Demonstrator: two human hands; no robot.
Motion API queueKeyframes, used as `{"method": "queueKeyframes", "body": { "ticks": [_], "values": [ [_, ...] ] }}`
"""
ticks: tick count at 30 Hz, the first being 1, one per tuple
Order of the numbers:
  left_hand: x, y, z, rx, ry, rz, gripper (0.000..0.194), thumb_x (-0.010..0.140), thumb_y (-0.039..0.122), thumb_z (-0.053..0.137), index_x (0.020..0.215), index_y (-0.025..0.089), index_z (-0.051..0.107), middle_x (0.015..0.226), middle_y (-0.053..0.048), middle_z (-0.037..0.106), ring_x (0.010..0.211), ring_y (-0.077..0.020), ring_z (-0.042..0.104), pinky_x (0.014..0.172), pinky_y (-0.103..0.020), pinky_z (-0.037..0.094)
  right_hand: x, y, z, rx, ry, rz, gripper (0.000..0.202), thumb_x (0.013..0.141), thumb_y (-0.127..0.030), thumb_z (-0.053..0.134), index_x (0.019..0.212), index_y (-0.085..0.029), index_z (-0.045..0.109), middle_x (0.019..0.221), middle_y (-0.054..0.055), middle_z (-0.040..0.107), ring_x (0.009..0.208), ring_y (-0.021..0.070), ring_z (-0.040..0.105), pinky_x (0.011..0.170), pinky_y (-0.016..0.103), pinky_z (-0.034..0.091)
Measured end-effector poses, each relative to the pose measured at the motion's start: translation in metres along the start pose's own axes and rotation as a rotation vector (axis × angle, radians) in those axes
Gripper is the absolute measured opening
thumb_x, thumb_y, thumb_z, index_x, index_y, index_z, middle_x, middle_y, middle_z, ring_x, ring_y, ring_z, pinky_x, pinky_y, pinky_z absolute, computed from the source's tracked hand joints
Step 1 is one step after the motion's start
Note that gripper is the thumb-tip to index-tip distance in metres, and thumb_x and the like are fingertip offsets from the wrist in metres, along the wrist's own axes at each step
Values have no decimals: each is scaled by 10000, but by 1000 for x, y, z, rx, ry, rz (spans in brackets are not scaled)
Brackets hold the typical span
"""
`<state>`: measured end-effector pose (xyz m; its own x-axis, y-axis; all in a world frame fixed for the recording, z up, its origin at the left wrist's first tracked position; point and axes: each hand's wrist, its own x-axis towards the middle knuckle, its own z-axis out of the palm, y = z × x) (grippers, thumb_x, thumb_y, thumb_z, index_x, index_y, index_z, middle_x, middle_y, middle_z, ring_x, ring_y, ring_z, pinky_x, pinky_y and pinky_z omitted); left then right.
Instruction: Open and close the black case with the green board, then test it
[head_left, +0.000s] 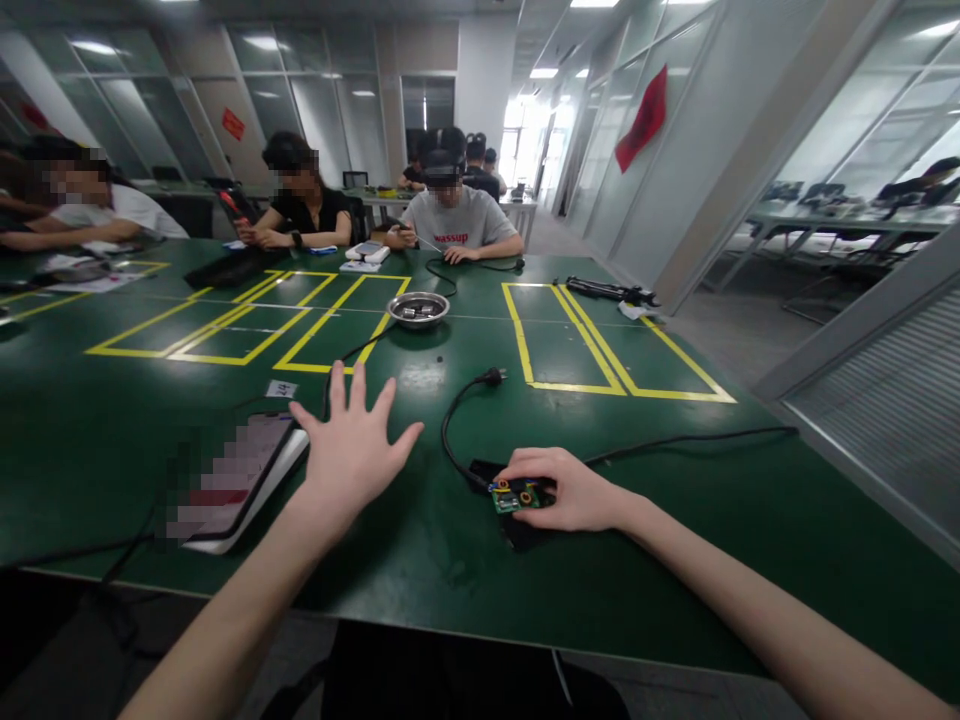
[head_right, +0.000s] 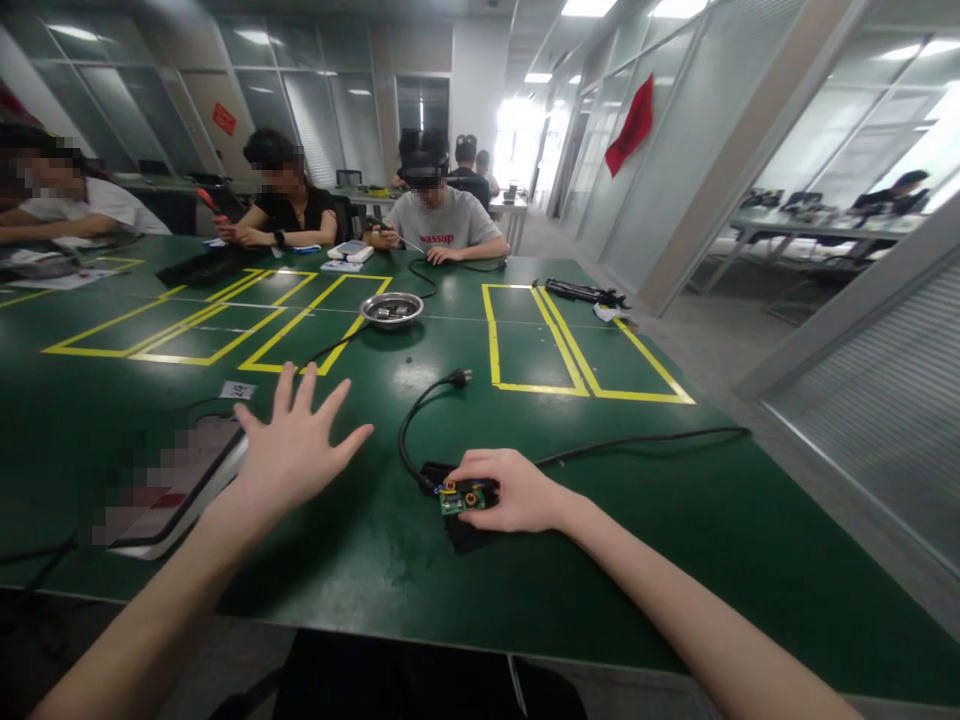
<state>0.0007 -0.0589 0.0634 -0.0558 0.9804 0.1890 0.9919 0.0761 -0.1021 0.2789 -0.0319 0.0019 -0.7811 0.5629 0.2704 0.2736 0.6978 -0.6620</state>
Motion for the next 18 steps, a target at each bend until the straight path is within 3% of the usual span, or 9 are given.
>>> {"method": "queueKeyframes", "body": {
  "ticks": [2,4,6,9,11,13,15,18],
  "values": [
    [-3,-14,1,2,-57,-95,667,997,604,464,1558,245,484,1719,-197,184,1582,-501,58,1069,-880,226,0,2,-1,7,7,-1,310,822,-209,739,1130,-182,762,971,60,727,837,177,696,761,277,530],
    [-7,-25,5,1,-30,-155,670,1006,608,433,1563,239,477,1727,-200,142,1582,-506,25,1068,-883,219,0,3,-2,11,7,5,310,824,-207,736,1133,-185,761,972,60,728,837,177,696,759,276,533],
    [-11,-33,11,-43,-17,-197,687,1003,604,438,1571,219,464,1728,-222,107,1578,-517,36,1046,-860,302,0,3,-3,6,5,16,311,824,-205,733,1134,-189,761,971,58,729,833,177,696,752,275,535],
    [-13,-40,21,-131,8,-164,706,971,619,494,1544,207,501,1715,-245,147,1554,-553,122,1003,-851,363,1,0,-1,-17,31,42,296,827,-206,720,1120,-203,765,976,54,729,847,186,701,762,279,542],
    [-12,-39,24,-135,111,-99,688,948,618,540,1510,221,539,1702,-237,209,1550,-555,133,1048,-883,257,2,-2,3,-44,64,81,286,832,-216,713,1114,-218,762,988,52,731,868,195,707,772,287,549],
    [-11,-31,24,-149,176,54,691,925,601,598,1494,211,551,1694,-224,241,1558,-549,98,1103,-878,151,3,-3,9,-91,115,135,282,827,-224,718,1106,-229,757,983,47,732,856,198,708,756,292,551],
    [-9,-16,22,-222,146,302,659,922,584,632,1476,234,559,1687,-193,283,1562,-510,146,1152,-818,181,5,-4,17,-152,179,183,276,820,-226,728,1095,-231,751,970,43,727,838,198,704,740,296,546],
    [-4,10,19,-368,-7,714,465,938,476,670,1339,244,630,1515,-137,549,1428,-356,468,1198,-582,348,11,-4,29,-214,243,211,260,819,-229,737,1079,-222,746,934,40,709,821,199,691,733,302,538]
  ]
}}
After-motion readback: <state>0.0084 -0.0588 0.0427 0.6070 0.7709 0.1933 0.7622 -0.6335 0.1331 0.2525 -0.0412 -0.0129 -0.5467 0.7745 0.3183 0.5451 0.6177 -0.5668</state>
